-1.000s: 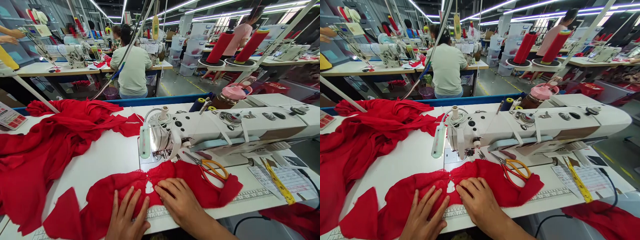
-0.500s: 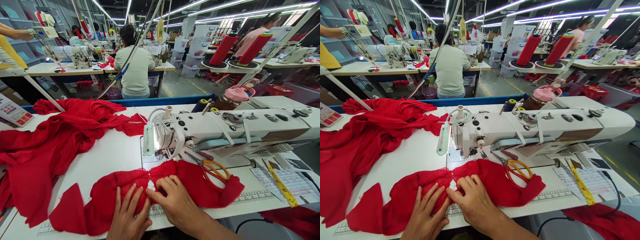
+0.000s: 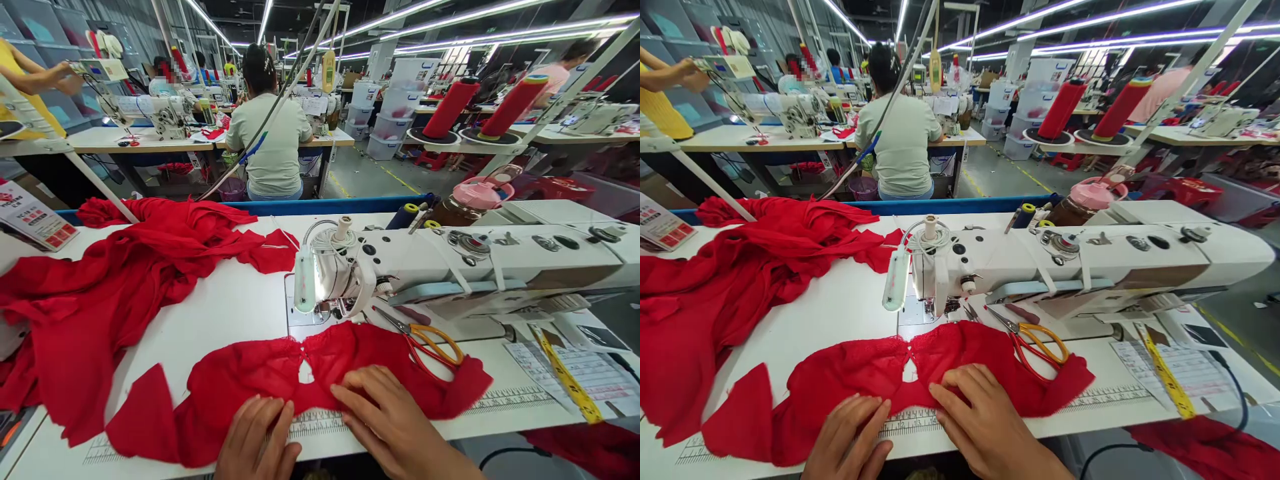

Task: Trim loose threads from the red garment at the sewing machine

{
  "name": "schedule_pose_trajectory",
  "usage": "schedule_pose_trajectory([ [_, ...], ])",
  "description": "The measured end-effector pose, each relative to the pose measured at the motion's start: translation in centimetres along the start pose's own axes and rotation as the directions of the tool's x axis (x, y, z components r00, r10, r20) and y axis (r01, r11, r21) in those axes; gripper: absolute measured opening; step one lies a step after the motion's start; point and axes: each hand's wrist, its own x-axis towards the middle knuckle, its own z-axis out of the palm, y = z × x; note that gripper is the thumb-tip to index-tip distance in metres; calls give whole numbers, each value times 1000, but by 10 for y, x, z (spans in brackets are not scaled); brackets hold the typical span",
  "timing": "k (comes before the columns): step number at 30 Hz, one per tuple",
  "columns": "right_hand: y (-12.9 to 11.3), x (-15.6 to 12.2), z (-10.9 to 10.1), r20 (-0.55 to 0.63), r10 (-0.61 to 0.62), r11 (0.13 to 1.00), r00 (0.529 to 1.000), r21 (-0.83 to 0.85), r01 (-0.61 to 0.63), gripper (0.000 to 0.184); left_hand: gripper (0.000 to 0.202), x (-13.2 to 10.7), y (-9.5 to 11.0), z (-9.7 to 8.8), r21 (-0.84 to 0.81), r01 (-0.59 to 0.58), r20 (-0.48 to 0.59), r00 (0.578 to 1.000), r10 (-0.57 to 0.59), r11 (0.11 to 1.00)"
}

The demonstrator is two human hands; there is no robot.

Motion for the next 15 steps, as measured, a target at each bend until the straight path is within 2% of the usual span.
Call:
schedule_pose_trajectory([
  [3,11,-14,-1,74,-28,986,997,-161,39,36,31,3,1,5,53,51,21,998,-52,997],
  [7,32,-30,-4,26,-112,920,993,-375,113,54,26,9,7,12,112,61,32,997,-65,992],
  [10,42,-37,-12,82,-82,932,993,-348,106,57,36,13,10,11,156,47,13,999,-50,987],
  [13,48,-37,-18,158,-52,964,986,-250,92,51,34,17,7,4,4,96,42,995,-96,995],
  [15,50,-35,-18,75,-80,965,994,-246,96,48,29,18,3,-6,-216,188,148,976,-158,958],
])
